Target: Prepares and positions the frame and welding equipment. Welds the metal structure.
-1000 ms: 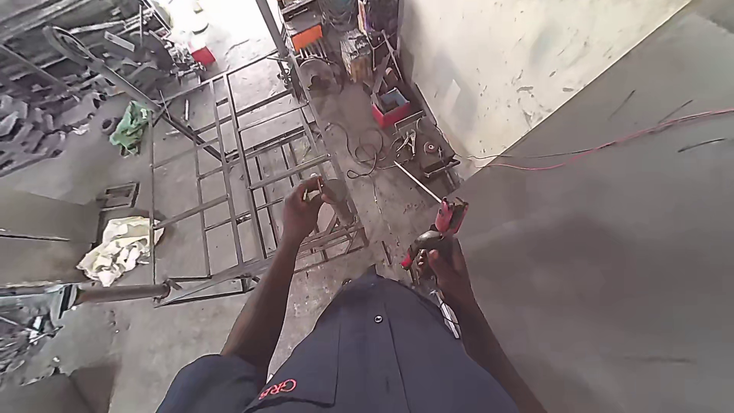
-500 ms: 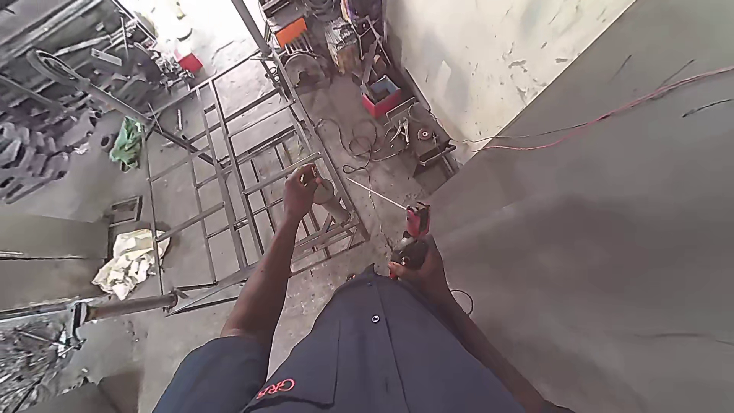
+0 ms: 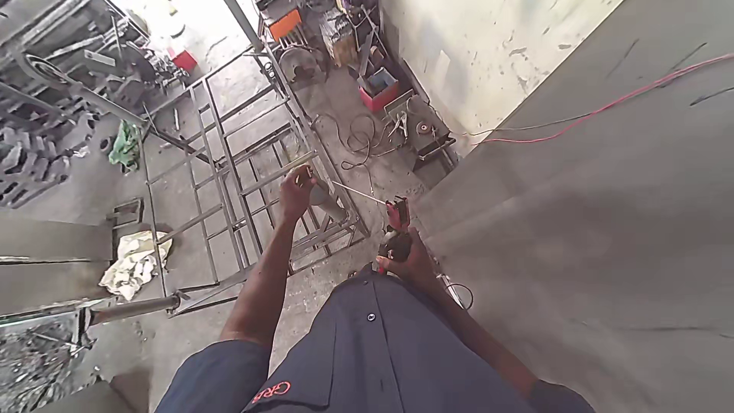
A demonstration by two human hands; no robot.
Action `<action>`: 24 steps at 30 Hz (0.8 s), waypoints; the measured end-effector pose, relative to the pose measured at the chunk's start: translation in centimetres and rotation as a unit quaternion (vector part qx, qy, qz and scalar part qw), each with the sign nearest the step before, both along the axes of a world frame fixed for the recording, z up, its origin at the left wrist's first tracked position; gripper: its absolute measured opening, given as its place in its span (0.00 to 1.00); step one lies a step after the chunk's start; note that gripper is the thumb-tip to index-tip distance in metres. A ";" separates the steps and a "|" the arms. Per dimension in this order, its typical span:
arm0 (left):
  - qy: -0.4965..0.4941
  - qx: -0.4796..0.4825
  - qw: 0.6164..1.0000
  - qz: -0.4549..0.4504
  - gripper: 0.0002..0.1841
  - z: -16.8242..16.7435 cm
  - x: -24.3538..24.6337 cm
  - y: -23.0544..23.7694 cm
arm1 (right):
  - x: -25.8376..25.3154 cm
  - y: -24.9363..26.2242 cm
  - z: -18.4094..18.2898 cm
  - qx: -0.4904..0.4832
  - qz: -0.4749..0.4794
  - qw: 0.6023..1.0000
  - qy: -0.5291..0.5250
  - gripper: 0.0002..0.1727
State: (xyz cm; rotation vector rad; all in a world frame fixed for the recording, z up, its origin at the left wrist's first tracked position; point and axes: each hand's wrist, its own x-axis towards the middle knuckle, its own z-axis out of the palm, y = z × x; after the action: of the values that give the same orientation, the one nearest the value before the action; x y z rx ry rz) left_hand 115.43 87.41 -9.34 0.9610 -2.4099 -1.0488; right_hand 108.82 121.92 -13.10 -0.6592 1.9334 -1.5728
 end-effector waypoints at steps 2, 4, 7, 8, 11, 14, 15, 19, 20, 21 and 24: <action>0.000 0.001 1.000 0.002 0.22 0.1 -0.2 0.0 | -0.2 -0.2 -0.1 -0.002 0.002 1.000 -0.006 0.47; -0.002 0.001 1.000 0.002 0.21 0.3 -0.4 0.0 | -0.5 -0.3 -0.1 0.001 0.001 1.000 -0.008 0.47; 0.003 -0.008 1.000 -0.007 0.21 0.2 -0.5 -0.1 | -0.6 -0.4 -0.1 0.006 0.007 1.000 -0.010 0.47; 0.003 -0.011 1.000 -0.007 0.20 0.2 -0.5 -0.2 | -0.7 -0.5 -0.1 0.007 0.008 1.000 -0.010 0.47; -0.007 -0.006 1.000 0.001 0.21 0.2 -0.6 -0.2 | -0.8 -0.7 -0.1 0.021 0.013 1.000 -0.012 0.49; -0.007 0.007 1.000 0.004 0.21 0.3 -0.4 -0.2 | -0.9 -1.0 -0.3 0.032 0.010 0.999 -0.003 0.49; -0.004 0.013 1.000 0.003 0.21 0.2 -0.4 -0.3 | -0.9 -1.0 -0.3 0.039 0.011 0.999 0.000 0.50; 0.023 0.022 0.999 -0.010 0.21 -0.4 -0.3 -0.4 | -1.0 -1.3 -0.3 0.048 0.019 0.999 0.003 0.49; 0.025 0.019 0.999 -0.014 0.21 -0.4 -0.3 -0.5 | -1.0 -1.3 -0.3 0.044 0.021 0.999 -0.001 0.48; 0.029 0.012 0.999 -0.020 0.20 -0.5 -0.2 -0.5 | -1.0 -1.4 -0.4 0.034 0.022 0.999 -0.007 0.48; 0.032 0.004 0.999 -0.020 0.20 -0.7 -0.3 -0.7 | -1.1 -1.5 -0.6 0.026 0.027 0.999 -0.015 0.47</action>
State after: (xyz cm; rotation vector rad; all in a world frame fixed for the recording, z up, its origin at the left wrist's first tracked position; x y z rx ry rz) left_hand 115.17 86.74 -10.09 0.8709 -2.3835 -1.0881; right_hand 107.75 120.43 -13.66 -0.6565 1.9127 -1.4861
